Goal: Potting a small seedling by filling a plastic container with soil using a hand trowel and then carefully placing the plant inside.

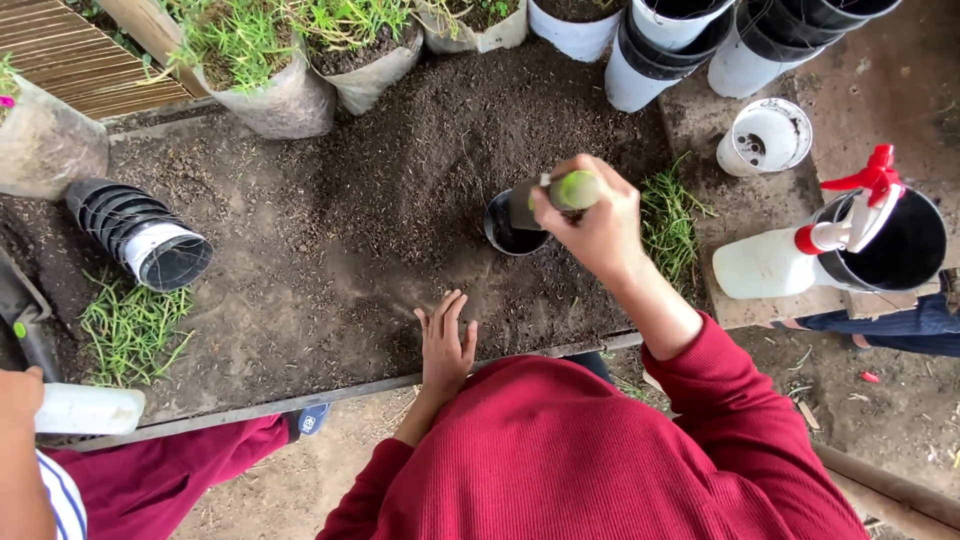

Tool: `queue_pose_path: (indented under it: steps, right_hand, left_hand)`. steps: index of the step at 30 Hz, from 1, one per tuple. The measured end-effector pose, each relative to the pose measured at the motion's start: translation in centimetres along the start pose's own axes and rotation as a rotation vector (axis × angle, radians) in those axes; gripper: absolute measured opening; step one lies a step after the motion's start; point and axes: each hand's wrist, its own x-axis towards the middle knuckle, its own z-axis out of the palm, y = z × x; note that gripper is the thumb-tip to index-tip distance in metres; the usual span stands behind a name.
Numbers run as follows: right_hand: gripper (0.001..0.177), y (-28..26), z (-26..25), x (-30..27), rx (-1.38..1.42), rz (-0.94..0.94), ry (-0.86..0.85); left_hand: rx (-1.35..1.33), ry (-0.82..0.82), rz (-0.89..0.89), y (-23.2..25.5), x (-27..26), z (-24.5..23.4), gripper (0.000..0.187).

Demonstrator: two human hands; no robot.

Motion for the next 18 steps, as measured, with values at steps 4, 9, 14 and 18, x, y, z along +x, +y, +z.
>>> queue_pose_path:
  steps: [4, 9, 14, 18]
  right_hand:
    - [0.026, 2.0, 2.2, -1.3, -0.127, -0.047, -0.026]
    - [0.009, 5.5, -6.8, -4.5, 0.001, -0.043, 0.298]
    - [0.011, 6.4, -8.4, -10.4, 0.140, 0.413, 0.469]
    - [0.021, 7.8, -3.9, -14.1, 0.532, 0.884, 0.760]
  left_hand:
    - [-0.035, -0.009, -0.017, 0.7, 0.2, -0.8, 0.043]
    - [-0.059, -0.017, -0.018, 0.6, 0.5, -0.7, 0.042]
    - [-0.078, -0.024, 0.013, -0.1, 0.1, 0.0, 0.041]
    - [-0.077, -0.058, 0.055, 0.2, 0.2, -0.1, 0.040]
